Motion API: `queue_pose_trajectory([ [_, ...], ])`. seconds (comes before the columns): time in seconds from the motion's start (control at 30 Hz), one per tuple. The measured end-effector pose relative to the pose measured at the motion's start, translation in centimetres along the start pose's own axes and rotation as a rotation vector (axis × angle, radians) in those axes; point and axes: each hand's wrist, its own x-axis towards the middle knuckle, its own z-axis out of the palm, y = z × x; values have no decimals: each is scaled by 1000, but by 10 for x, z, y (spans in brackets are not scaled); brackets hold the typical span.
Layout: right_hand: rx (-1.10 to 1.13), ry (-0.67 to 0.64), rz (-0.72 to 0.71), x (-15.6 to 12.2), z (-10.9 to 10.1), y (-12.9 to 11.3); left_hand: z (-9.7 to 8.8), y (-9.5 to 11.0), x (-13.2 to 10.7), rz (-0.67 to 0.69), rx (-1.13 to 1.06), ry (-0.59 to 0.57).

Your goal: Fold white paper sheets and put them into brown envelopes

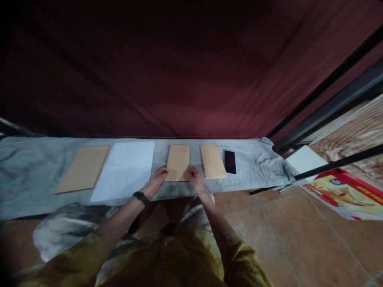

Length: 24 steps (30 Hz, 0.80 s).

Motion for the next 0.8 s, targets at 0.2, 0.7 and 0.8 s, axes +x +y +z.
queue_pose_trajectory([
  [0.2,31,-32,-4,6,1,-14,2,6,-4,61,-36,-22],
  [0.7,-67,-112,-131,-5,9,-18,-8,-2,-6,185,92,-99],
  [0.8,-66,-114,-149,3,6,-21,-9,4,-1,174,118,-57],
])
